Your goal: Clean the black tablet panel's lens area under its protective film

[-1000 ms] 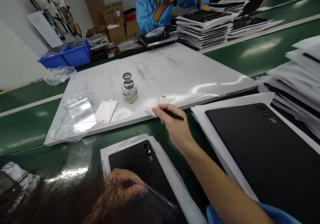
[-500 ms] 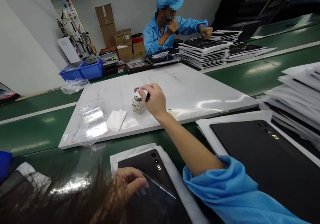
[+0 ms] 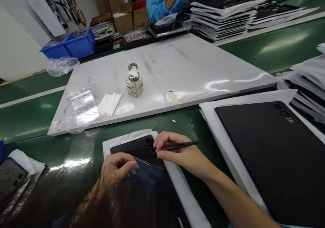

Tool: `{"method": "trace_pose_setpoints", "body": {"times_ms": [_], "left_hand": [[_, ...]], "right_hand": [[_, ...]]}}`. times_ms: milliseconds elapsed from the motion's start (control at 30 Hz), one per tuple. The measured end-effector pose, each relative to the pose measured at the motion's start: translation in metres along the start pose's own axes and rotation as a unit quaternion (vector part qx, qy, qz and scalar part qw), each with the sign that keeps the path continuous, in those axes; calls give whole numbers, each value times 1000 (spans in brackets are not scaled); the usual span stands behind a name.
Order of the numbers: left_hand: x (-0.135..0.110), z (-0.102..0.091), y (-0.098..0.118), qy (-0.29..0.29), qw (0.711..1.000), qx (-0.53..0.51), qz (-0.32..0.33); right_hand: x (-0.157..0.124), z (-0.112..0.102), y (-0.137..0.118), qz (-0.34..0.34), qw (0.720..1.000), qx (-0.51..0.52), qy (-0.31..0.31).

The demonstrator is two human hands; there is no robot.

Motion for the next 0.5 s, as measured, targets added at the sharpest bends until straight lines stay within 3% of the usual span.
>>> {"method": "trace_pose_setpoints", "body": {"times_ms": [167,333,500], "left_hand": [[-2,1,6,-7,999,40,11],[-2,1,12,-7,996,79,38],[-2,2,15,-11,993,101,61]], "right_hand": [[-9,9,21,52,998,42,-7],[-9,17,15,46,998,35,-11],[-11,19,15,94,993,76,-14]]}}
Point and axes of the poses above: each hand's wrist, its own x-axis towards the middle knuckle, its own z-axis out of the palm, y = z × x, the point moved 7 cm from there along x, towards the middle knuckle, and after that the axes turned 9 degrees about -x, right-handed, at the moved point
